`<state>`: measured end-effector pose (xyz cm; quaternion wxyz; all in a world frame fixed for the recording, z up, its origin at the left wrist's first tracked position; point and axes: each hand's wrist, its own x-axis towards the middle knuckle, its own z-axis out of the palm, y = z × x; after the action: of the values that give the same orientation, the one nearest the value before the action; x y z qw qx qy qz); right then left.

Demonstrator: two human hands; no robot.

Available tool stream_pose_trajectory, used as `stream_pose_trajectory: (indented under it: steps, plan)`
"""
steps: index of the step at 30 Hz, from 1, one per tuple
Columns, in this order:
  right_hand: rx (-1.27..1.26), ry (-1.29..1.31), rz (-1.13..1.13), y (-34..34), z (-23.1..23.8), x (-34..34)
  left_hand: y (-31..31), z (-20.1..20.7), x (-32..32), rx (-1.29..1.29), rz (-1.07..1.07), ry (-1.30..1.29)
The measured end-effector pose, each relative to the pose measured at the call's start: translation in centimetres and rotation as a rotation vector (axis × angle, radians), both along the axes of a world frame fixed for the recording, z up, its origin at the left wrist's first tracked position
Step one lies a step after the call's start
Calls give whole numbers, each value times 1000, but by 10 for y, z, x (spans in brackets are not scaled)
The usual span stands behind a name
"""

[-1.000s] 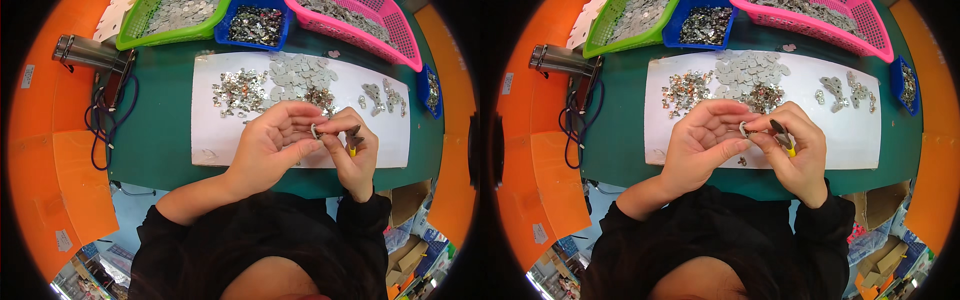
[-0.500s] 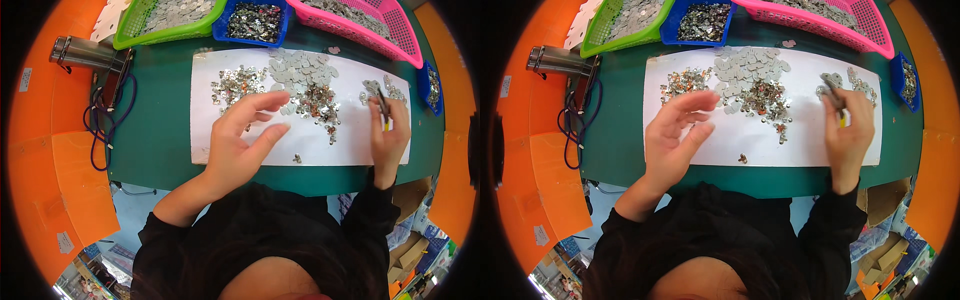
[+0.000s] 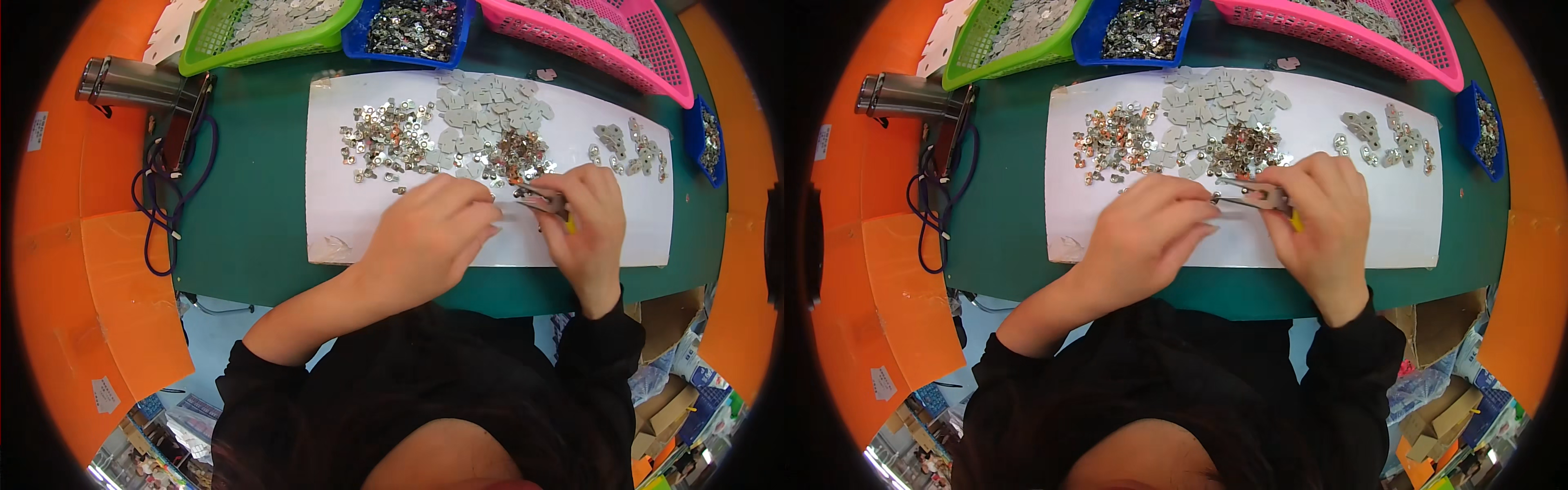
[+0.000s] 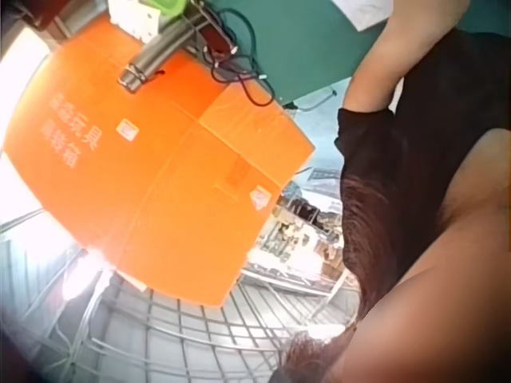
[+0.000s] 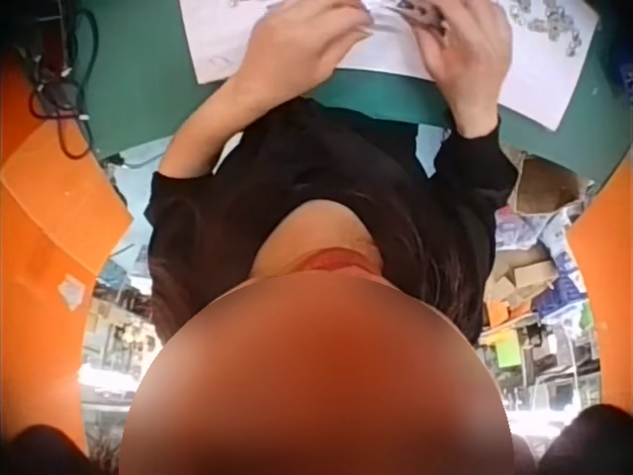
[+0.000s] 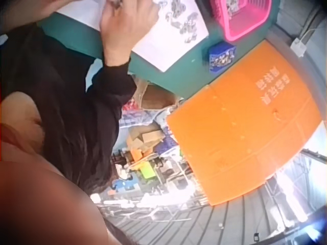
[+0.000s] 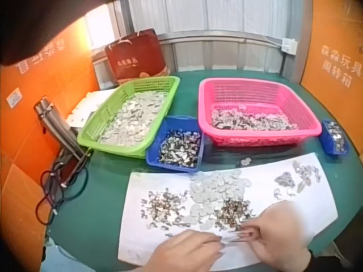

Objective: Assembling small metal components using pliers at a factory workbench.

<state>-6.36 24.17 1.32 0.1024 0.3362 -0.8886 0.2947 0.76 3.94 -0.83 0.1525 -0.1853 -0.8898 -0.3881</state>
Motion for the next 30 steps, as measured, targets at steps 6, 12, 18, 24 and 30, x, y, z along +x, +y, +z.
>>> stream_pose_trajectory:
  steps: [6, 12, 18, 24, 30]
  plan:
    - [-49, 24, 23, -7, -12, -1, -34, 16, -29, -127, 252, 33]
    - [-171, 63, -25, -1, -13, -6, -25, 3, -56, -204, 176, -16]
    - [-187, -126, 9, 3, -11, 2, -33, 6, -53, -47, 97, -133]
    - [-30, -34, 98, -19, -5, 7, -40, 30, -26, 900, 170, -620]
    - [75, 60, 137, -27, -10, 11, -38, 18, 5, 1224, 203, -698]
